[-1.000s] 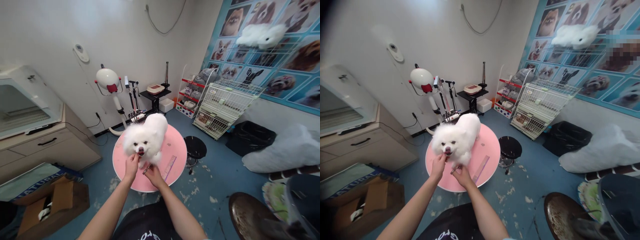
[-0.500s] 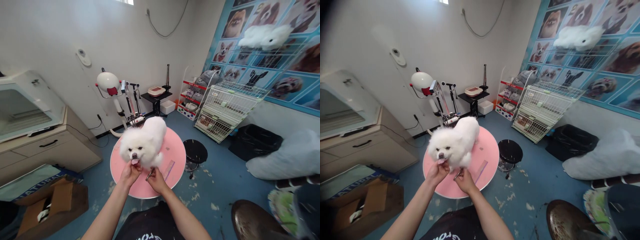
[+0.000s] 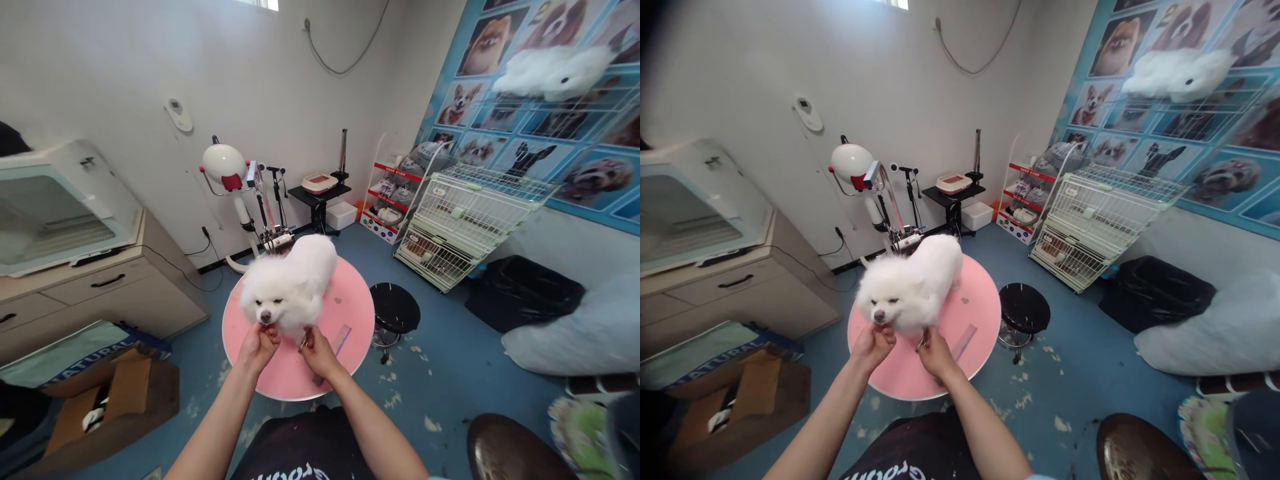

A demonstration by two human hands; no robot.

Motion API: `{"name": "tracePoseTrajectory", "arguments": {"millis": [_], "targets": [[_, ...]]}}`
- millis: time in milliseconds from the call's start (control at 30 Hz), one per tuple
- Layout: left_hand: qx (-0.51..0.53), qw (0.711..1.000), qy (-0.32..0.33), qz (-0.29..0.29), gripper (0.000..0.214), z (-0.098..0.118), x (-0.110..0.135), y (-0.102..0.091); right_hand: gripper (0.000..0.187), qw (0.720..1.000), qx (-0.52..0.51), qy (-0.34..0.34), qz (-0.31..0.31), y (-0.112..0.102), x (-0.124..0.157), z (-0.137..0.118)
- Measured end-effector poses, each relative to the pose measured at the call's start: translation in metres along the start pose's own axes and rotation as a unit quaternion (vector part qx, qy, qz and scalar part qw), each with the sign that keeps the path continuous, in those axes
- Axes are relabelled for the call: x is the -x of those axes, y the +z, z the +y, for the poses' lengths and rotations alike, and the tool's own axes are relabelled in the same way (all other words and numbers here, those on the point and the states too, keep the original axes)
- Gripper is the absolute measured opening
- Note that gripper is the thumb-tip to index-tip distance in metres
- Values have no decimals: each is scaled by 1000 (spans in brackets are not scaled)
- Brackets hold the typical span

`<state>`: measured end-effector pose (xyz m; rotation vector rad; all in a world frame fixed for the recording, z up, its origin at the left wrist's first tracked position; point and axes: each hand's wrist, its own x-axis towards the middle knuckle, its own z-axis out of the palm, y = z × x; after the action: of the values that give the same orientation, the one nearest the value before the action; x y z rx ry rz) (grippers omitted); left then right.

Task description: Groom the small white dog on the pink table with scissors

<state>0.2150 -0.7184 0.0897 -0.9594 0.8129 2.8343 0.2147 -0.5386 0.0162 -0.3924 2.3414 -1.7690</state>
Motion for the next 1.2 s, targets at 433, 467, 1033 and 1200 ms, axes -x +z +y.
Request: {"name": "tracePoseTrajectory", "arguments": {"millis": [433,467,1033,1200], "targets": [[20,1000,19,8,10,6,7,3,33,996,52,-35,-60,-20,-14,1],[22,1000,22,4,11,9,7,5,31,995,65,-35,-63,-23,-16,-1],[-4,999,31,18,9,19,-8,21,36,993,51,-51,-91,-42,-44,-4],[-1,999,30,12,4,30,-6,42,35,1000,-11,3,-22,-18,-41,11]]}}
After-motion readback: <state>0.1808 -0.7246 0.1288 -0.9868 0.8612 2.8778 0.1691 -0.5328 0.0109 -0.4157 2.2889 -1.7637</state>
